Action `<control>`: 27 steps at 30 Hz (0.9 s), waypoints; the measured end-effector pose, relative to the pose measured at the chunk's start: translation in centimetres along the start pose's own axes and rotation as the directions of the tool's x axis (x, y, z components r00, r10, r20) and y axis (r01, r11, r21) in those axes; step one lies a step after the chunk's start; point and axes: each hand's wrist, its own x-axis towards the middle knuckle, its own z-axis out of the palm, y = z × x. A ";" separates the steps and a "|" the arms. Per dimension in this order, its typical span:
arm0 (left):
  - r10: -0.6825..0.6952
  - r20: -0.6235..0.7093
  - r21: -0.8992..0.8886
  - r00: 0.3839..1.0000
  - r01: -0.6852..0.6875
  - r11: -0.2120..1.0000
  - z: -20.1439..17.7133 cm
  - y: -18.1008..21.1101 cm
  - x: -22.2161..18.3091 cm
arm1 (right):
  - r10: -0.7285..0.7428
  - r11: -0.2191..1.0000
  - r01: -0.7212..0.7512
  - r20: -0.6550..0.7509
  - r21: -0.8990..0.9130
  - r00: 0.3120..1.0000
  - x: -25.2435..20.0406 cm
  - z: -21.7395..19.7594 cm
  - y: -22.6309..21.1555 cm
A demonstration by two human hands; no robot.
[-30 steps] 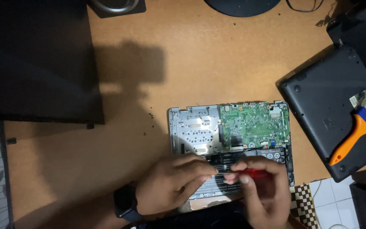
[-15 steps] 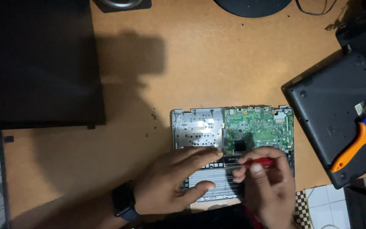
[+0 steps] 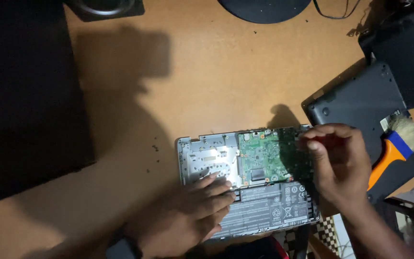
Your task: Disassembling a laptop to access internal components like the motherboard and battery using a screwdriver and manual manipulation of cables.
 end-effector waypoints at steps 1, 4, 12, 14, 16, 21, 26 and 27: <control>-0.040 -0.022 0.054 0.999 0.042 0.998 0.7 0.0 -0.2 | -0.049 0.997 0.051 0.033 -0.057 0.998 0.2 0.0 0.1; -0.086 0.017 -0.071 0.996 0.087 0.994 0.2 -0.4 0.8 | -0.080 0.981 0.094 0.092 -0.169 0.993 0.9 0.1 0.0; -0.198 -0.113 -0.454 0.974 0.126 0.882 -1.8 -0.3 2.2 | -0.125 0.950 0.167 0.169 -0.263 0.978 1.8 0.0 0.5; -0.261 -0.127 -0.345 0.957 0.204 0.916 -0.9 -0.1 1.4 | -0.117 0.973 0.144 0.155 -0.179 0.981 1.8 0.1 0.5; -0.266 -0.100 -0.369 0.959 0.212 0.905 -0.9 -0.2 1.2 | -0.142 0.969 0.174 0.181 -0.175 0.973 2.0 -0.1 0.8; -0.226 -0.040 -0.405 0.973 0.191 0.894 -1.5 -0.3 1.1 | -0.121 0.967 0.157 0.182 -0.202 0.976 2.0 -0.1 0.8; -0.037 -0.087 -0.221 0.995 0.017 0.975 -1.9 -0.3 1.0 | -0.162 0.956 0.202 0.189 -0.213 0.968 2.0 -0.1 0.8; -0.035 -0.087 -0.219 0.996 0.015 0.976 -2.2 0.0 1.2 | -0.164 0.956 0.203 0.187 -0.213 0.968 2.0 -0.1 0.8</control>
